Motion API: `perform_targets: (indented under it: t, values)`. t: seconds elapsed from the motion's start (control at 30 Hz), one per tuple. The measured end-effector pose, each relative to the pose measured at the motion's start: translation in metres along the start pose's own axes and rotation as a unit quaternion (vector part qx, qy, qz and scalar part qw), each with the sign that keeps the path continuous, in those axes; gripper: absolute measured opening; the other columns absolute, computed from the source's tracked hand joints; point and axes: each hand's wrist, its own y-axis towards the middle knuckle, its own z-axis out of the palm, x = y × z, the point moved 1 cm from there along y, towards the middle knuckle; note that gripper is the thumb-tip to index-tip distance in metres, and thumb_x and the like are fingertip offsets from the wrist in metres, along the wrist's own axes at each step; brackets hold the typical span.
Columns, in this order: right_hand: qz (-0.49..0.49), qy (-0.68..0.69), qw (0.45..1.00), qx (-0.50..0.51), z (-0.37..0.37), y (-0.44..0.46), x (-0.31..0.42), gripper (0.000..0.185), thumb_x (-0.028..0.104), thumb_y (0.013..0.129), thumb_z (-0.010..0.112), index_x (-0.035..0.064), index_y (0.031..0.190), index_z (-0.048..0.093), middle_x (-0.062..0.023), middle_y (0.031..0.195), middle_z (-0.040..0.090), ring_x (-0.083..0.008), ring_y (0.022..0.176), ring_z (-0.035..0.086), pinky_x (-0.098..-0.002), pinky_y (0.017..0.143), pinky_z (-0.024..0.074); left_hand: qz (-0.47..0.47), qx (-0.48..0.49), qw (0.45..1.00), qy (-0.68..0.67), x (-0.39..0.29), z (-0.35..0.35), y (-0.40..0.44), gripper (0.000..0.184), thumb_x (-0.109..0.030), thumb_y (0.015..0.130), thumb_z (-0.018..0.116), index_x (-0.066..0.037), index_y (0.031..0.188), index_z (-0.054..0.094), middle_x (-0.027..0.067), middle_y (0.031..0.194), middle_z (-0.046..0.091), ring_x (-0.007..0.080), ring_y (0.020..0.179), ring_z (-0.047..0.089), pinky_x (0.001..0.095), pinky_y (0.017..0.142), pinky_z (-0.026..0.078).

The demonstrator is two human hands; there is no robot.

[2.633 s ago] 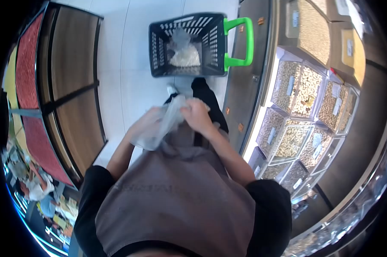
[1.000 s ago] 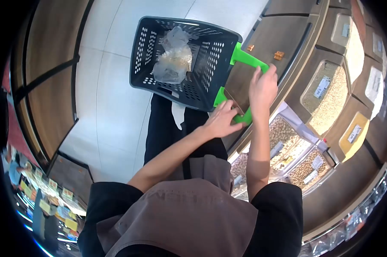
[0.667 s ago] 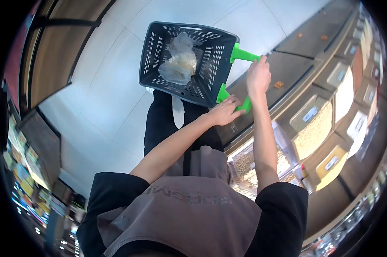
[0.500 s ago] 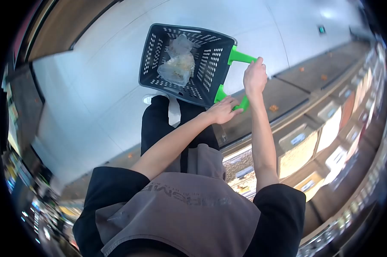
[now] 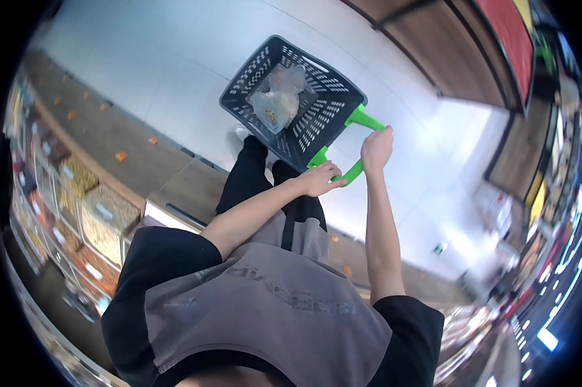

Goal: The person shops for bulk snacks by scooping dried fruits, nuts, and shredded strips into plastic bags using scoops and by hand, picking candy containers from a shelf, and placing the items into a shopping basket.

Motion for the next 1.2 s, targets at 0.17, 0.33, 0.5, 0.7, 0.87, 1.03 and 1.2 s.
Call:
perform_targets:
  t: [0.17,0.33,0.5,0.7,0.87,1.03,1.2]
  values:
    - [-0.168,0.010,0.983,0.073,0.064,0.030,0.012,0.050,0.027,0.091,0.056,-0.0096,0.124,0.047,-0.0312,0.105,0.062,-0.0458,0.097,0.061,-0.0507,0.086,0.0483,-0.059,-0.130,0.989,-0.044,0.056,0.019,0.021,0.055,-0.049,0.099,0.044,0.000,0.117,0.060,0.0216,0.132,0.052,0.0340,0.128,0.044,0.0412,0.110,0.033]
    - [-0.337,-0.054,0.914,0.218,0.068,-0.089,0.057,0.067,0.040,0.087,0.062,-0.0102,0.127,0.043,-0.0315,0.108,0.062,-0.0445,0.100,0.061,-0.0508,0.086,0.0489,-0.304,-0.223,0.918,-0.124,0.032,0.062,-0.102,0.068,-0.063,0.088,0.052,0.002,0.092,0.071,0.0220,0.099,0.068,0.0382,0.099,0.065,0.0440,0.092,0.050]
    - [-0.519,-0.151,0.764,0.352,0.046,-0.369,0.156,0.080,0.057,0.092,0.049,-0.0073,0.136,0.034,-0.0330,0.105,0.064,-0.0469,0.099,0.063,-0.0523,0.086,0.0501,-0.432,-0.497,0.729,-0.186,0.062,0.160,-0.351,0.036,-0.032,0.074,0.066,0.000,0.088,0.072,0.0251,0.092,0.070,0.0405,0.090,0.068,0.0482,0.081,0.055]
    - [-0.740,-0.183,0.519,0.386,0.015,-0.784,0.256,0.074,0.047,0.092,0.051,-0.0010,0.144,0.032,-0.0287,0.092,0.068,-0.0404,0.087,0.068,-0.0496,0.080,0.0525,-0.498,-0.629,0.516,-0.301,0.072,0.314,-0.732,0.033,-0.029,0.076,0.065,0.001,0.088,0.072,0.0257,0.093,0.069,0.0407,0.091,0.068,0.0483,0.081,0.054]
    - [-0.967,-0.045,0.216,0.131,-0.080,-1.081,0.316,0.076,0.021,0.070,0.068,0.0068,0.140,0.043,-0.0236,0.124,0.058,-0.0350,0.118,0.054,-0.0506,0.095,0.0446,-0.488,-0.735,0.301,-0.363,0.059,0.400,-0.952,0.029,-0.025,0.077,0.064,0.001,0.089,0.071,0.0260,0.098,0.068,0.0415,0.095,0.066,0.0494,0.082,0.054]
    - [-0.969,-0.140,0.013,0.203,-0.081,-1.187,0.358,0.055,0.012,0.063,0.069,0.0017,0.116,0.056,-0.0195,0.122,0.058,-0.0346,0.119,0.051,-0.0494,0.099,0.0399,-0.500,-0.755,0.146,-0.397,0.080,0.397,-1.011,0.018,-0.014,0.077,0.064,-0.001,0.090,0.069,0.0244,0.099,0.067,0.0407,0.096,0.065,0.0508,0.083,0.053]
    - [-0.933,-0.232,-0.142,0.237,-0.036,-1.245,0.365,0.030,0.019,0.070,0.068,0.0013,0.093,0.062,-0.0216,0.090,0.067,-0.0378,0.089,0.065,-0.0483,0.082,0.0513,-0.498,-0.750,0.085,-0.427,0.091,0.399,-1.030,0.020,-0.014,0.079,0.068,-0.004,0.095,0.068,0.0188,0.106,0.065,0.0396,0.099,0.064,0.0478,0.083,0.053]
